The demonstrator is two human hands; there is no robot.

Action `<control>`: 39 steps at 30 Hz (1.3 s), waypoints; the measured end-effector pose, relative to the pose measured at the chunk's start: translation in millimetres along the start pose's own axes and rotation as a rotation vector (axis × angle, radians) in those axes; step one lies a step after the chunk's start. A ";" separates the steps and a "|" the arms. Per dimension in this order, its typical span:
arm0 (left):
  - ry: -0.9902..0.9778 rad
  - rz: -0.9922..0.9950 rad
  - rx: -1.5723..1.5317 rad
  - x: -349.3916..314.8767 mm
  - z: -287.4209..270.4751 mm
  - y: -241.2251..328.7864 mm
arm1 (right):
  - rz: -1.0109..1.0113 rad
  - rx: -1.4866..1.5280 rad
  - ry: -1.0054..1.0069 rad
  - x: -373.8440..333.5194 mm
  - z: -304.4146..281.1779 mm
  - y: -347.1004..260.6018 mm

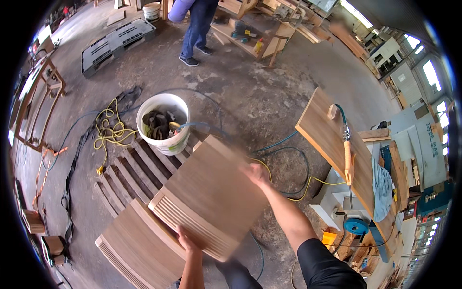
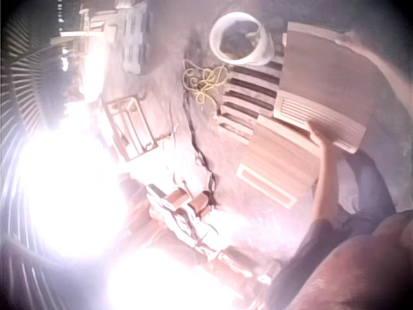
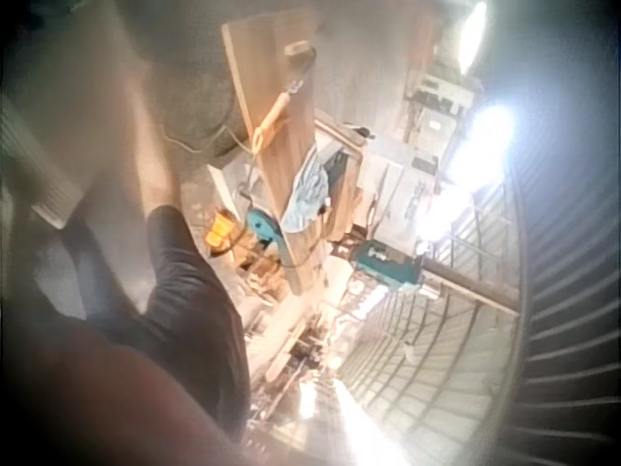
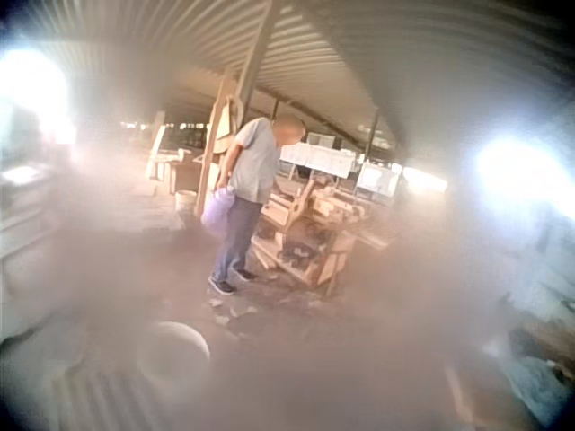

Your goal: The person handles wooden panels and frames in a workshop, stacking them and securing them with orange straps. The person moves around the workspace, picking up and placing down wooden components while occasionally interacting with another person.

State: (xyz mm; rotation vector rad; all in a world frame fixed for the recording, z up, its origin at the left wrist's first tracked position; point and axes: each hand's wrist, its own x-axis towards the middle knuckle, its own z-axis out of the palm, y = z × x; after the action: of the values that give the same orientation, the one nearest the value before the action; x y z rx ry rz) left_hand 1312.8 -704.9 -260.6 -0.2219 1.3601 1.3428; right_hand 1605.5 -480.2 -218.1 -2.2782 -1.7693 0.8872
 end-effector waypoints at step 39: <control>0.303 0.167 0.356 -231.3 -586.5 99.9 | -0.395 -0.341 -0.471 -415.6 256.6 -210.8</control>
State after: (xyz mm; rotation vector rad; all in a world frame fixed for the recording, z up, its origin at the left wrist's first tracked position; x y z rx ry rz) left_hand 986.9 -1251.3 -208.2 -0.0718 1.8817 1.2092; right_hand 1235.8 -861.1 -182.9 -1.8640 -2.6336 1.1792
